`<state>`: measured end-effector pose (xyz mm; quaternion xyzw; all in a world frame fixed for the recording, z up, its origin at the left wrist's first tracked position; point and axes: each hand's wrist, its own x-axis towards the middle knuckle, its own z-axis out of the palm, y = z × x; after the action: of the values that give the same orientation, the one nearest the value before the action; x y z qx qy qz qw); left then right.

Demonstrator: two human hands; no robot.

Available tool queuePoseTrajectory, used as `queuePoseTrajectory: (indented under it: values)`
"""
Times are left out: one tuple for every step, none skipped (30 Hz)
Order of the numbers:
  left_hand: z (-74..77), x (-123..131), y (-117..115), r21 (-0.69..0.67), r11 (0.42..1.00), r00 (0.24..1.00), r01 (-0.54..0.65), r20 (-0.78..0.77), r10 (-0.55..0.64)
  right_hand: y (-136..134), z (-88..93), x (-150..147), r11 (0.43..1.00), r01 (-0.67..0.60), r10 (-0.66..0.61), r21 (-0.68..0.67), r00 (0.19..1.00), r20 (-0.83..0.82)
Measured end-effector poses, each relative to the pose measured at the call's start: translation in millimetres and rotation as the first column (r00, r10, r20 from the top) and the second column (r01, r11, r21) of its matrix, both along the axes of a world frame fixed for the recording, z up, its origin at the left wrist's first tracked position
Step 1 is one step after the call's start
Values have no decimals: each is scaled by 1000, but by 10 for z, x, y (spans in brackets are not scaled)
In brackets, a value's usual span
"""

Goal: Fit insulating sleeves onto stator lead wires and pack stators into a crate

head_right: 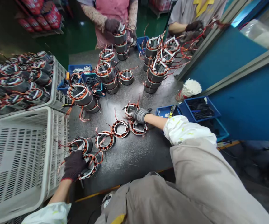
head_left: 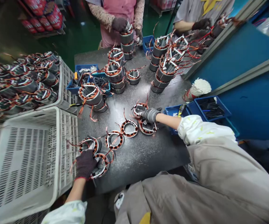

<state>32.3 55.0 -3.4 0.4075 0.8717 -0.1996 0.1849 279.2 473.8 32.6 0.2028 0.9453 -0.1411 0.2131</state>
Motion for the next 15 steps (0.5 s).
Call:
queuePoseTrajectory:
  values:
    - [5,2,9,-11,1000,1000,1,0,-1,-114,20,35,998,-55,56,-7,998,27]
    - [11,3,19,-25,1000,1000,5,-2,-5,-226,37,55,995,-101,101,-11,993,57]
    - [17,1,27,-42,999,1000,13,-2,-13,-335,49,62,992,-129,129,-10,989,72]
    - [19,-4,30,-56,998,1000,24,-2,-25,-440,55,60,989,-146,146,-8,986,75]
    - [16,-14,27,-67,997,999,39,1,-39,-540,54,52,987,-159,159,-10,985,71]
    - [7,-27,16,-75,996,999,52,4,-52,-632,46,41,985,-169,170,-20,983,66]
    - [-7,-43,-3,-82,995,998,59,5,-59,-715,35,31,984,-177,179,-36,982,59]
    - [-25,-60,-28,-89,994,998,64,3,-64,-784,23,21,981,-183,186,-57,981,55]
    - [-43,-78,-57,-98,993,998,62,-4,-63,-835,13,11,979,-190,195,-78,979,57]
    - [-58,-95,-87,-107,993,998,56,-13,-58,-859,10,-1,975,-199,206,-96,976,70]
    - [-68,-108,-115,-114,992,999,48,-20,-50,-849,16,-19,970,-213,223,-115,971,84]
    - [-70,-118,-138,-114,993,999,42,-22,-45,-799,32,-49,960,-236,251,-151,964,92]
    - [-66,-124,-155,-111,993,999,39,-20,-42,-703,60,-95,944,-261,282,-204,956,83]
    - [-56,-126,-165,-105,994,999,34,-17,-35,-557,98,-161,927,-273,294,-258,955,46]
    - [-42,-126,-168,-97,995,1000,24,-13,-26,-365,145,-251,918,-265,272,-295,962,-19]
